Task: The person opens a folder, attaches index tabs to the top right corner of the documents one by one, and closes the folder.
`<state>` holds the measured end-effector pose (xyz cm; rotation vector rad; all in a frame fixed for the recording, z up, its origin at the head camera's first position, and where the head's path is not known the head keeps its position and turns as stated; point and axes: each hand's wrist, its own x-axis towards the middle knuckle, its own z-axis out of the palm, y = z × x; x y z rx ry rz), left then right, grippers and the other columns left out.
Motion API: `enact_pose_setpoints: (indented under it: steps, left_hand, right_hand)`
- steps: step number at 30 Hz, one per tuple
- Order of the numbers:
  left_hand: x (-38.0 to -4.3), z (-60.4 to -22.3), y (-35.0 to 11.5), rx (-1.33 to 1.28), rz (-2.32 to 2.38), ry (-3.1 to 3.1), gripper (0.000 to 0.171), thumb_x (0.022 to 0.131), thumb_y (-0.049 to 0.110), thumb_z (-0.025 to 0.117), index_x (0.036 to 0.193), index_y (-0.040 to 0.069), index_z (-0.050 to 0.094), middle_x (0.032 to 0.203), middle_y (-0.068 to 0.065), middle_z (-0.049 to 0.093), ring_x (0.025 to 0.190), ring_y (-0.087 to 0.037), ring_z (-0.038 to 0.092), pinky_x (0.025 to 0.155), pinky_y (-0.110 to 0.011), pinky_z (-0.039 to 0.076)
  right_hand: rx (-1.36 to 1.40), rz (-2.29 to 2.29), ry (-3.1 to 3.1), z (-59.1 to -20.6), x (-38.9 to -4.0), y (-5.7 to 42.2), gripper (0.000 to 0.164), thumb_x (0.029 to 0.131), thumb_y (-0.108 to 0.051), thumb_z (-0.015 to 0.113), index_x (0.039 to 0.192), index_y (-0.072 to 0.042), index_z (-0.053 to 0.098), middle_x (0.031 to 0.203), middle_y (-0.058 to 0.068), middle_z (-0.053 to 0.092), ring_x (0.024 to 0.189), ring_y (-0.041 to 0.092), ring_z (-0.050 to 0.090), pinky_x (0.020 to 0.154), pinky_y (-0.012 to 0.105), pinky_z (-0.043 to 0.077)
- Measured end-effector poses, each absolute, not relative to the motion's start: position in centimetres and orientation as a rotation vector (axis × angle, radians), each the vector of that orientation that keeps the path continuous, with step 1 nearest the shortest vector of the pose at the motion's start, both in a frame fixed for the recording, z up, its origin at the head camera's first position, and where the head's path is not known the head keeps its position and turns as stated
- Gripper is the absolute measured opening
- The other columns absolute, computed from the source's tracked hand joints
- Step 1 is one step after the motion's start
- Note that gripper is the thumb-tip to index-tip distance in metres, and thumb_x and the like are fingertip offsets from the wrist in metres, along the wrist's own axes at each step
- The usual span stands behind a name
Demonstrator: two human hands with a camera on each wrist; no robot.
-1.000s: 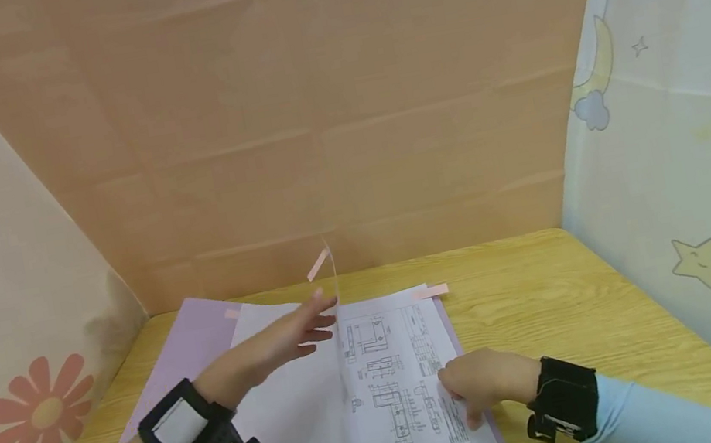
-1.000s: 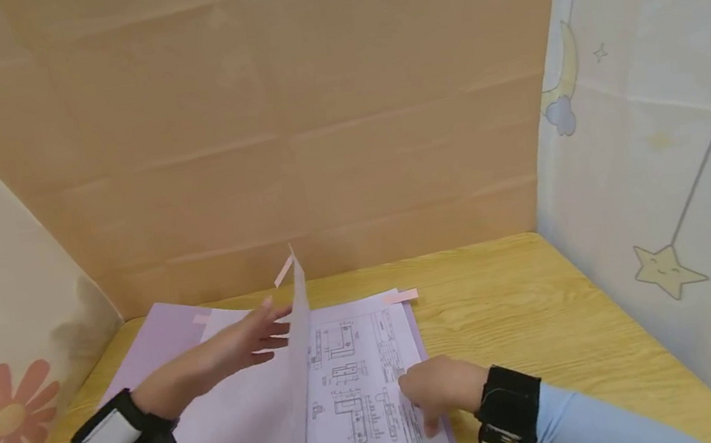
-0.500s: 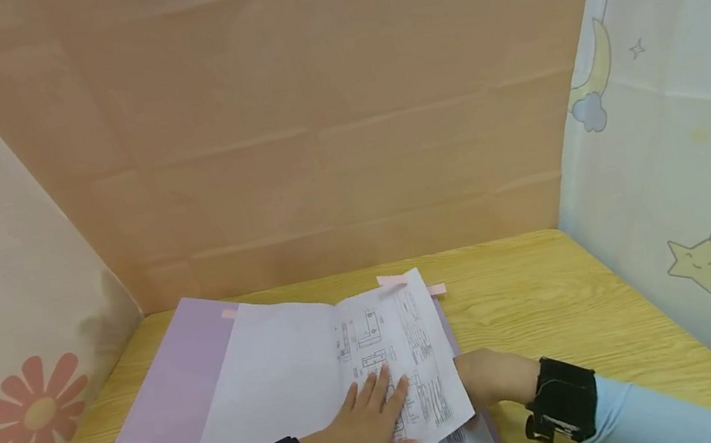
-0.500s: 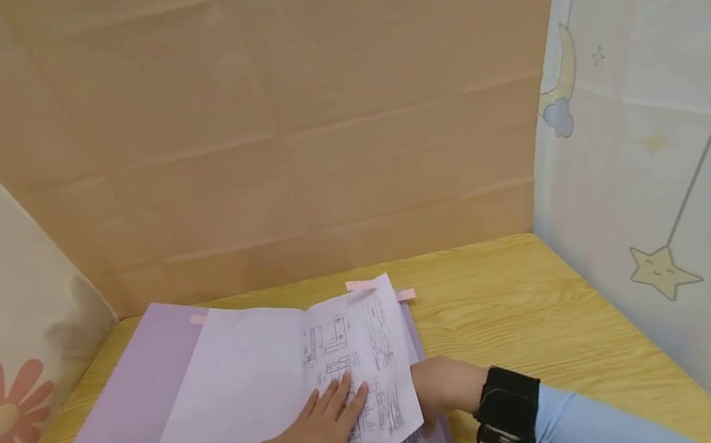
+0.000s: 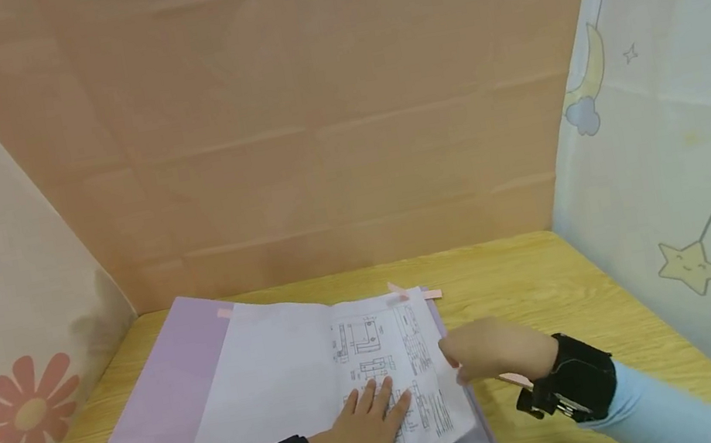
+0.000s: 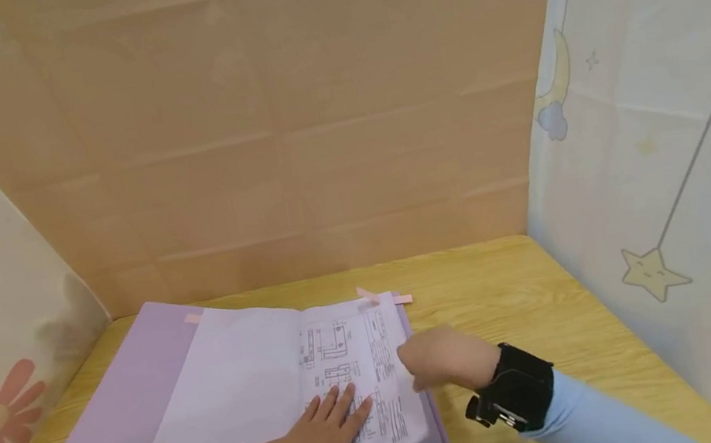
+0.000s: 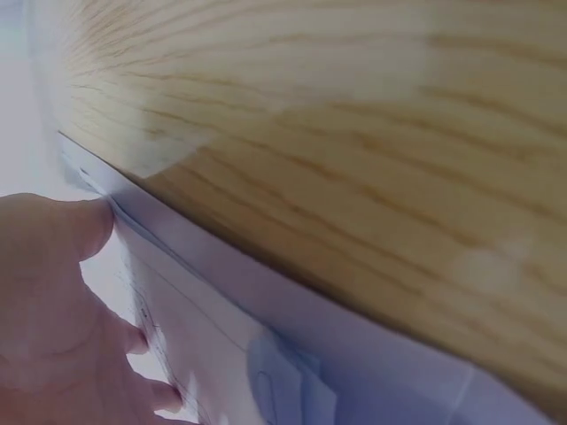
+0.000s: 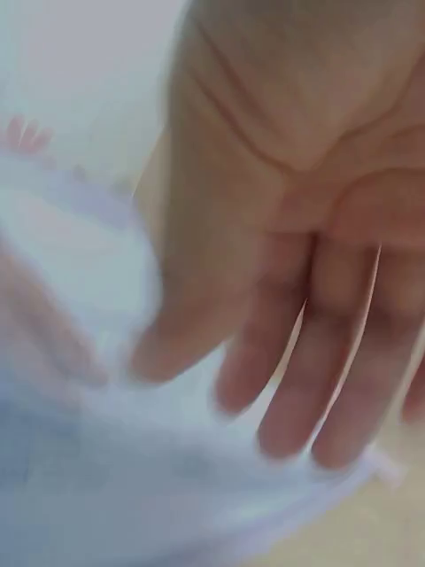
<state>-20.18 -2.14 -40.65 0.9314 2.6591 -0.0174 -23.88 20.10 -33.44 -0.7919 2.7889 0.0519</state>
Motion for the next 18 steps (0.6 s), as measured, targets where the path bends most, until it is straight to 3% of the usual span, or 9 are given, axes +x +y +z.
enact_pose_setpoints:
  steps: [4, 7, 13, 18]
  left_hand:
    - [-20.1, -40.6, -2.1, 0.933, -0.038, 2.673, 0.075, 0.09, 0.065, 0.045, 0.152, 0.026, 0.028, 0.161, -0.007, 0.018, 0.146, -0.035, 0.022, 0.111, -0.059, 0.026]
    - [-20.1, -40.7, -2.1, 0.931, -0.044, 2.676, 0.075, 0.09, 0.065, 0.046, 0.152, 0.027, 0.029, 0.161, -0.006, 0.019, 0.146, -0.035, 0.022, 0.111, -0.059, 0.027]
    - [-20.1, -40.7, -2.0, 0.907, -0.025, 2.677, 0.076, 0.089, 0.065, 0.047, 0.152, 0.028, 0.028, 0.161, -0.005, 0.018, 0.147, -0.034, 0.02, 0.111, -0.059, 0.025]
    - [-20.5, -40.3, -2.0, 0.883, 0.022, 2.664, 0.073, 0.089, 0.062, 0.05, 0.151, 0.027, 0.031, 0.16, -0.006, 0.02, 0.147, -0.034, 0.021, 0.111, -0.058, 0.026]
  right_hand:
    - [-1.033, 0.035, 2.955, -32.9, -23.6, 19.7, 0.02, 0.082, -0.024, 0.077, 0.089, -0.014, 0.061, 0.079, -0.005, 0.059, 0.062, 0.007, 0.051, 0.057, 0.026, 0.045]
    - [-1.127, 0.058, 2.931, -34.2, -23.1, 19.4, 0.025, 0.079, -0.029, 0.079, 0.088, -0.015, 0.061, 0.077, -0.006, 0.059, 0.061, 0.005, 0.049, 0.055, 0.023, 0.044]
    - [-0.975, 0.12, 2.783, -37.5, -22.5, 19.4, 0.035, 0.067, -0.033, 0.085, 0.08, -0.018, 0.055, 0.074, -0.01, 0.051, 0.06, 0.006, 0.044, 0.056, 0.023, 0.042]
    - [-0.948, 0.121, 2.769, -38.6, -22.9, 19.2, 0.038, 0.063, -0.03, 0.086, 0.081, -0.018, 0.054, 0.076, -0.009, 0.052, 0.063, 0.006, 0.045, 0.062, 0.025, 0.046]
